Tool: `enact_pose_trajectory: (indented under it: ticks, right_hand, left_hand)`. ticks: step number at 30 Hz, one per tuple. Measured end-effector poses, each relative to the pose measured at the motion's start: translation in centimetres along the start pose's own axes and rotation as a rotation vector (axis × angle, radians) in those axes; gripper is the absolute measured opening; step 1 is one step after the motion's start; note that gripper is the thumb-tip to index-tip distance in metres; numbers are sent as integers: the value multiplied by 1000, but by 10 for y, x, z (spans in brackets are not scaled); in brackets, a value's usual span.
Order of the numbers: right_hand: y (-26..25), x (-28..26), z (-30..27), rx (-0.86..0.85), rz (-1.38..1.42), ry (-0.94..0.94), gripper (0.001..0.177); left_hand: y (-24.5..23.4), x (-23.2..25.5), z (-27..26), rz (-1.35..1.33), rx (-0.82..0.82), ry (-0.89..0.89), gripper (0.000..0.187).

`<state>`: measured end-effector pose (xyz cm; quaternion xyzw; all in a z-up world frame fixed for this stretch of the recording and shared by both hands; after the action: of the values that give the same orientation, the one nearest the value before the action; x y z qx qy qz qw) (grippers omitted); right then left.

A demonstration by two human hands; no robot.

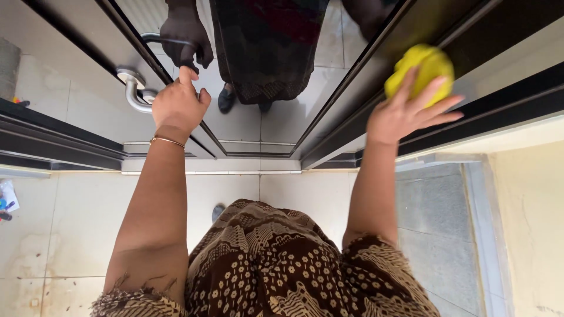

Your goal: Cleaning a glass door and its handle using a yellow cloth.

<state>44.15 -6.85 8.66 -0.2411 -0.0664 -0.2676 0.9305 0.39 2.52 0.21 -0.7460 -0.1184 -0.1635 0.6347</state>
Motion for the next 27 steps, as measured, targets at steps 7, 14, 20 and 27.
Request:
enact_pose_trajectory:
  ticks: [7,14,20,27]
  right_hand:
    - [32,-19,-186,-620,149,-135,47]
    - [-17,-6,-129,-188,727,-101,53]
    - [-50,46,52,141,527,135,51]
    - [61,37,-38,150,513,288,90]
  left_hand:
    - [-5,1,-7,-19,0,11,38]
    - [2,-2,5,-19,58,45,37]
    - [1,-1,2,3,58,41,36]
    - [2,-1,1,-8,41,23,36]
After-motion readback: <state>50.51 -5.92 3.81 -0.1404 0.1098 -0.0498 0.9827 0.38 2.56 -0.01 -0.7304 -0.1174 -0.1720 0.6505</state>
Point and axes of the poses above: each hand's wrist, its own z-axis towards the middle knuckle, its own y-axis out of the palm, x = y × z, the point moved 3 cm from there along z, towards the middle knuckle, and after that the axes turned 9 degrees about -x, right-handed, at the moved point
